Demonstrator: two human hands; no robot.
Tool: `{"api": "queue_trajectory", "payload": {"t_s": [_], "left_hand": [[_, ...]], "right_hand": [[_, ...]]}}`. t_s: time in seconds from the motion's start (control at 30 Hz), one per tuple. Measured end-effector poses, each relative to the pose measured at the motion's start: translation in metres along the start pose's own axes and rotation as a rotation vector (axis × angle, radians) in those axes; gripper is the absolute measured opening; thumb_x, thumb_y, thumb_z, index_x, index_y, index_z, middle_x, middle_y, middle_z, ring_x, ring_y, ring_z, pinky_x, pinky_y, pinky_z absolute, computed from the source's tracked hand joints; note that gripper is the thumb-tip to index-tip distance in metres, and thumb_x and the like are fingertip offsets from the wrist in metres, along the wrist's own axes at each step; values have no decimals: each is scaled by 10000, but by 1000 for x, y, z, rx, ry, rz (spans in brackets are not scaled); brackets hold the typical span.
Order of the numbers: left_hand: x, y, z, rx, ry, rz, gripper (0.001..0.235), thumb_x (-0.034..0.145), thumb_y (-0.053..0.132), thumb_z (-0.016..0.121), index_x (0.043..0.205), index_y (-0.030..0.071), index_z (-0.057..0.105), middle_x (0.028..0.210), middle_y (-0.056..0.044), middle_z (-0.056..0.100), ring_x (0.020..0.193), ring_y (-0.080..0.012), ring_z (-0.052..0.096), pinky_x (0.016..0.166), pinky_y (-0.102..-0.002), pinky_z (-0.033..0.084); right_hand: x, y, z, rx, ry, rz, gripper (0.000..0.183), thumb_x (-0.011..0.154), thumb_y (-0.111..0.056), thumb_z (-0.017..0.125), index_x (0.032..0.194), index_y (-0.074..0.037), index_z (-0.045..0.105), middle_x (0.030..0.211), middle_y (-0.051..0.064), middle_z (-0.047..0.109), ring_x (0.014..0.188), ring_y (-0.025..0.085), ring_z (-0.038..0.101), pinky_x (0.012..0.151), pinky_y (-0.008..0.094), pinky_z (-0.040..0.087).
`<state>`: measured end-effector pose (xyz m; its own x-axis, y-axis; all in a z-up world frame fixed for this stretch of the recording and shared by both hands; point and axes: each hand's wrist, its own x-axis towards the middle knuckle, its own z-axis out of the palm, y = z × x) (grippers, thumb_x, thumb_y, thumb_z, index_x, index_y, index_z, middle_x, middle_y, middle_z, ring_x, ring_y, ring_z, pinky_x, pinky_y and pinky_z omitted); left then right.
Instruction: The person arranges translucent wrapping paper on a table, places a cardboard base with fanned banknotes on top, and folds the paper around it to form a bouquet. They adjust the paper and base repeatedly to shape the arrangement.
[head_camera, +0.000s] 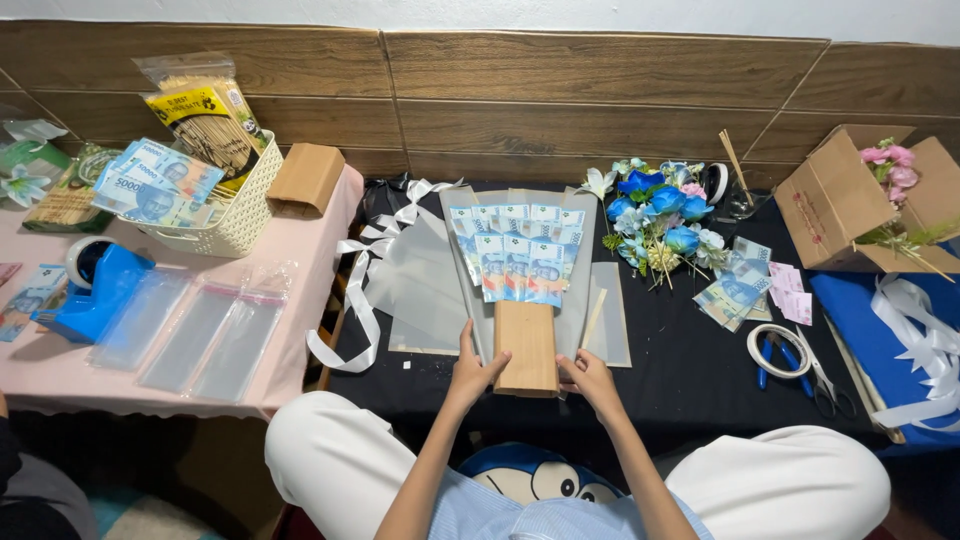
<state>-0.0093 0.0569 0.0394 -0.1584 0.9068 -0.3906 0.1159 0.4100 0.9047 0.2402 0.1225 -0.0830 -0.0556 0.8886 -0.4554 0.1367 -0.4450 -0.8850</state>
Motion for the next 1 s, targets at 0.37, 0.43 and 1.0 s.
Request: {"api": "queue_trajectory", "payload": {"t_s": [0.37, 0.43, 1.0], "left_hand": [[-41, 41, -9, 408, 21, 47, 899, 894, 590, 630, 1601, 259, 183, 1170, -308, 658, 1132, -425, 673, 858, -486, 616], [-23, 23, -10, 398, 84, 85, 782, 932, 616, 560, 1566, 232, 312, 1174, -218, 659, 1084, -311, 705, 820, -413, 613], [11, -30, 14, 83, 116, 85, 768, 845, 477, 780, 1486, 177, 482, 1454, -210, 415, 1315, -423, 505, 1061, -515, 486]], "right_hand": [[-123, -115, 23, -333, 80, 7, 805, 911, -424, 692, 1507, 31, 398, 1241, 291, 652, 1049, 340, 724, 915, 420, 623], [-131, -124, 22, -621, 158, -85, 677, 973, -422, 612, 1494, -23, 448, 1317, 200, 632, 1164, 292, 677, 974, 452, 581], [-89, -74, 26, -427, 188, -189, 586, 934, -443, 693, 1422, -143, 575, 1499, 199, 425, 1424, 379, 402, 1115, 445, 456]]}}
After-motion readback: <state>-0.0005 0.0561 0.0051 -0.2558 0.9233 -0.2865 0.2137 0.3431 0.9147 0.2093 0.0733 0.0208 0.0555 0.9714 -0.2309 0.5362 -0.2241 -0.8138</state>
